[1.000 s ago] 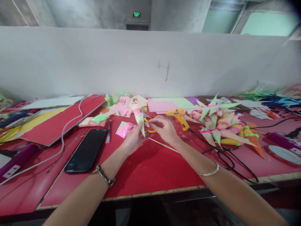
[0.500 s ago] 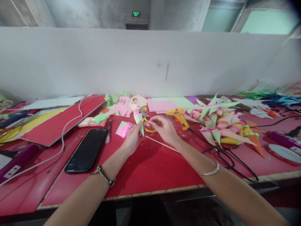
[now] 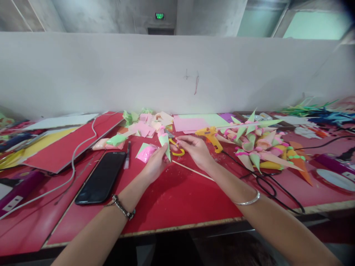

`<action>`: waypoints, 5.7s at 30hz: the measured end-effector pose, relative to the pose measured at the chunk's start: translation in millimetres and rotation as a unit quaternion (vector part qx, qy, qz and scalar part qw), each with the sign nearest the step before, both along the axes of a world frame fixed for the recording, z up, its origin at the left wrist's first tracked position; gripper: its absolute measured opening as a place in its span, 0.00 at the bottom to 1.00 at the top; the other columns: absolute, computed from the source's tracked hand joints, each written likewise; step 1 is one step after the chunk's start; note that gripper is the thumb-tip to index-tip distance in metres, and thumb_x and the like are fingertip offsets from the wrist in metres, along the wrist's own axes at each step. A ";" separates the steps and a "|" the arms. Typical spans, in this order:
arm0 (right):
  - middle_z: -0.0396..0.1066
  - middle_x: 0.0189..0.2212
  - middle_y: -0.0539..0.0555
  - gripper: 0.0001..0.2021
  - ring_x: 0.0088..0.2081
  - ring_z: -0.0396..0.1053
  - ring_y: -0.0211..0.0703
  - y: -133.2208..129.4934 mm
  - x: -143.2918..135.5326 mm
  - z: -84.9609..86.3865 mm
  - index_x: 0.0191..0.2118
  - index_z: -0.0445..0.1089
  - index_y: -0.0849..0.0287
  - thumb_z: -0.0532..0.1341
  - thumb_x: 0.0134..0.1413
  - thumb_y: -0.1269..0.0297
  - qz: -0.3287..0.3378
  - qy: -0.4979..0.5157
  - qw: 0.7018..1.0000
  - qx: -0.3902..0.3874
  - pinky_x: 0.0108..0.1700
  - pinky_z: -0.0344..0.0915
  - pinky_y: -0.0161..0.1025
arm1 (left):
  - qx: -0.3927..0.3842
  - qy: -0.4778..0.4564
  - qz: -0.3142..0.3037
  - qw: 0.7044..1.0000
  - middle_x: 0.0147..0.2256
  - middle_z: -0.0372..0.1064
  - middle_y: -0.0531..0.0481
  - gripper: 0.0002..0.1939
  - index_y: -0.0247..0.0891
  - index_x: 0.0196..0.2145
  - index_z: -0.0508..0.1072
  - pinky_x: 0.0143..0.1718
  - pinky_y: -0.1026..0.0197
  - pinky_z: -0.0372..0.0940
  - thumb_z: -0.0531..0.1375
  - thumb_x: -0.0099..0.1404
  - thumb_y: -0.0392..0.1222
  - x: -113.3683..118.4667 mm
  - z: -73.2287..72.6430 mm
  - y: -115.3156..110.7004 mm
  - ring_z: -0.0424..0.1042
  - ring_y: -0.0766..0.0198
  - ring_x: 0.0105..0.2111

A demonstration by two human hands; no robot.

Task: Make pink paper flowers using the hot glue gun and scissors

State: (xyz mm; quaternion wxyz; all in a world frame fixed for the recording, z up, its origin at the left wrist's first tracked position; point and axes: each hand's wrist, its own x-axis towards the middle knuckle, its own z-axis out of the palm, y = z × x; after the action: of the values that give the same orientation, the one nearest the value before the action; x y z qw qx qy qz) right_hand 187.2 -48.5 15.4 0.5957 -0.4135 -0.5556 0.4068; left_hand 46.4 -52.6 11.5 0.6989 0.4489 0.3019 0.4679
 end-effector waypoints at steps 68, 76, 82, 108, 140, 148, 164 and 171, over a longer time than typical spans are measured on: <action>0.73 0.28 0.49 0.08 0.35 0.67 0.34 2.2 2.8 -0.1 0.26 0.73 0.59 0.66 0.31 0.70 0.082 0.190 0.971 -0.120 0.45 0.60 0.35 | 0.000 -0.035 -0.002 0.999 0.17 0.53 0.56 0.16 0.34 0.22 0.66 0.17 0.72 0.49 0.52 0.59 0.48 -3.1 6.2 -0.7 0.48 0.76 0.16; 0.69 0.19 0.47 0.07 0.22 0.64 0.29 2.0 3.1 -1.0 0.22 0.72 0.60 0.66 0.35 0.62 0.101 0.163 0.973 -0.128 0.31 0.63 0.32 | 0.009 -0.036 -0.002 0.999 0.18 0.54 0.55 0.16 0.34 0.23 0.67 0.18 0.72 0.51 0.52 0.60 0.48 -3.4 5.9 -1.3 0.49 0.75 0.17; 0.66 0.19 0.46 0.07 0.21 0.57 0.26 3.2 4.0 -2.8 0.25 0.74 0.60 0.67 0.34 0.64 0.124 0.186 0.967 -0.127 0.25 0.59 0.28 | 0.003 -0.028 0.007 1.000 0.19 0.54 0.55 0.16 0.33 0.23 0.67 0.18 0.72 0.51 0.51 0.61 0.47 -2.5 6.5 -1.9 0.48 0.75 0.17; 0.69 0.23 0.47 0.05 0.26 0.65 0.29 4.4 5.4 -3.1 0.26 0.72 0.60 0.65 0.38 0.65 0.168 0.216 0.954 -0.122 0.32 0.65 0.30 | -0.008 0.023 0.027 0.999 0.21 0.61 0.54 0.16 0.33 0.23 0.69 0.18 0.71 0.49 0.59 0.51 0.51 -0.1 -3.1 1.9 0.52 0.76 0.18; 0.73 0.29 0.49 0.05 0.34 0.68 0.32 1.9 2.1 -2.4 0.27 0.74 0.57 0.64 0.37 0.71 0.160 0.185 0.964 -0.106 0.44 0.62 0.34 | 0.010 0.030 0.091 0.995 0.20 0.61 0.54 0.17 0.34 0.28 0.72 0.17 0.70 0.47 0.58 0.52 0.53 -2.4 -1.9 3.0 0.51 0.77 0.16; 0.73 0.31 0.50 0.06 0.36 0.68 0.35 0.8 2.5 -2.4 0.29 0.73 0.57 0.64 0.38 0.68 0.165 0.146 0.970 -0.101 0.45 0.62 0.37 | 0.010 0.015 0.086 0.996 0.12 0.44 0.60 0.16 0.34 0.27 0.70 0.16 0.71 0.46 0.55 0.56 0.52 -2.8 1.7 1.7 0.44 0.77 0.13; 0.67 0.21 0.44 0.06 0.24 0.62 0.27 2.7 4.4 -0.3 0.25 0.69 0.58 0.66 0.36 0.68 0.149 0.210 0.961 -0.107 0.31 0.62 0.28 | 0.037 0.016 0.079 0.996 0.21 0.63 0.53 0.16 0.34 0.28 0.70 0.16 0.70 0.44 0.55 0.54 0.52 -2.2 2.8 1.3 0.45 0.78 0.14; 0.68 0.23 0.45 0.05 0.26 0.64 0.26 2.9 5.3 1.0 0.27 0.71 0.59 0.65 0.37 0.67 0.151 0.259 0.945 -0.127 0.34 0.63 0.27 | 0.041 0.019 0.069 0.997 0.24 0.65 0.53 0.15 0.34 0.27 0.71 0.17 0.70 0.46 0.56 0.54 0.51 -0.9 2.1 -0.8 0.47 0.79 0.15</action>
State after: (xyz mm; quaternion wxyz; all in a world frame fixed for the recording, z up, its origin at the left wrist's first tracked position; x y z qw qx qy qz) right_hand 192.5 -45.6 16.4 0.5933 -0.2769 -0.3820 0.6522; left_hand 45.5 -53.4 13.6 0.6400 0.4644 0.3258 0.5183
